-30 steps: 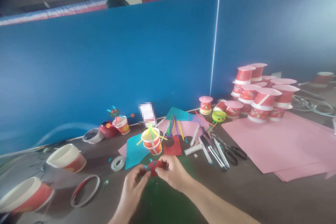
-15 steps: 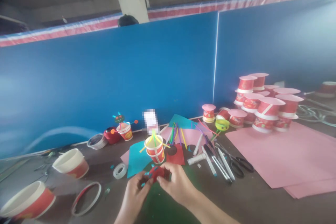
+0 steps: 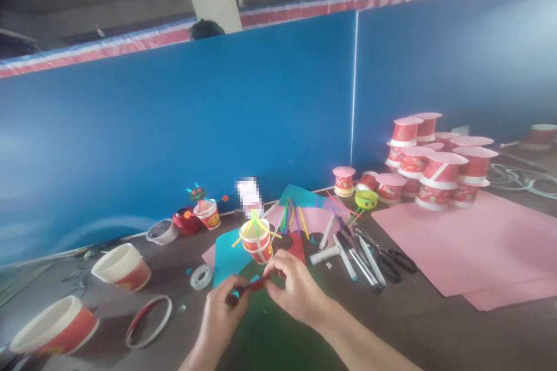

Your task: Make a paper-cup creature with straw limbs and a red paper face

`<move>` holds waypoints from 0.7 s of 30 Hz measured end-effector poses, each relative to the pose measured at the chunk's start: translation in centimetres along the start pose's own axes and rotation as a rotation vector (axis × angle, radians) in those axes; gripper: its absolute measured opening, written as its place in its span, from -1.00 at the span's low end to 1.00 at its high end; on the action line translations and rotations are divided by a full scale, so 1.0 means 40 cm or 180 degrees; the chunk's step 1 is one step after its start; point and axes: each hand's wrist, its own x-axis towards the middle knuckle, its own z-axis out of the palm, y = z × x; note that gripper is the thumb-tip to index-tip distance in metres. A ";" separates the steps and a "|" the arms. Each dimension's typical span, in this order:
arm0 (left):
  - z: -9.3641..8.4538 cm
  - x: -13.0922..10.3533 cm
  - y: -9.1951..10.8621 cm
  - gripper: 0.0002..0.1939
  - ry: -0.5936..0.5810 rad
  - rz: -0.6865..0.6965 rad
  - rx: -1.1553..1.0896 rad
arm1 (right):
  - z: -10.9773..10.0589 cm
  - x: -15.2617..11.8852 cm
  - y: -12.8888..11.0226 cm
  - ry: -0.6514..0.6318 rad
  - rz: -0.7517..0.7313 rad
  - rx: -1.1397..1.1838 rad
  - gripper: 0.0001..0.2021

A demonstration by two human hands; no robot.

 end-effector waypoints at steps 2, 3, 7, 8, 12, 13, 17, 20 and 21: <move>-0.009 0.004 0.010 -0.93 -0.0078 -0.0095 -0.0123 | -0.003 0.002 -0.003 -0.0006 0.0028 0.0124 -0.92; -0.018 0.009 0.017 -0.93 -0.0116 -0.0139 -0.0235 | -0.007 0.004 -0.003 0.0028 0.0081 0.0234 -0.93; -0.071 0.081 0.050 -0.75 0.0123 -0.0235 -0.0656 | -0.044 0.036 -0.010 0.0288 0.0609 0.0928 -0.93; -0.085 0.113 0.056 -0.76 0.0220 -0.0238 -0.0629 | -0.056 0.051 -0.014 0.0374 0.0745 0.1117 -0.90; -0.109 0.260 0.059 -0.60 0.0158 0.0157 -0.0539 | -0.088 0.135 -0.032 0.0565 0.0830 0.1699 -0.81; -0.106 0.292 0.053 -0.60 -0.0089 0.0243 -0.0603 | -0.089 0.157 -0.035 0.0579 0.0804 0.1799 -0.81; -0.082 0.356 0.025 -0.57 -0.0601 0.0299 -0.0981 | -0.063 0.226 -0.027 0.0663 0.0798 0.2107 -0.81; -0.060 0.353 0.008 -0.72 -0.0791 0.0310 -0.1242 | -0.035 0.249 -0.008 0.0699 0.0823 0.2185 -0.80; -0.052 0.349 0.004 -0.76 -0.0787 0.0283 -0.1306 | -0.029 0.253 -0.001 0.0697 0.0831 0.2181 -0.80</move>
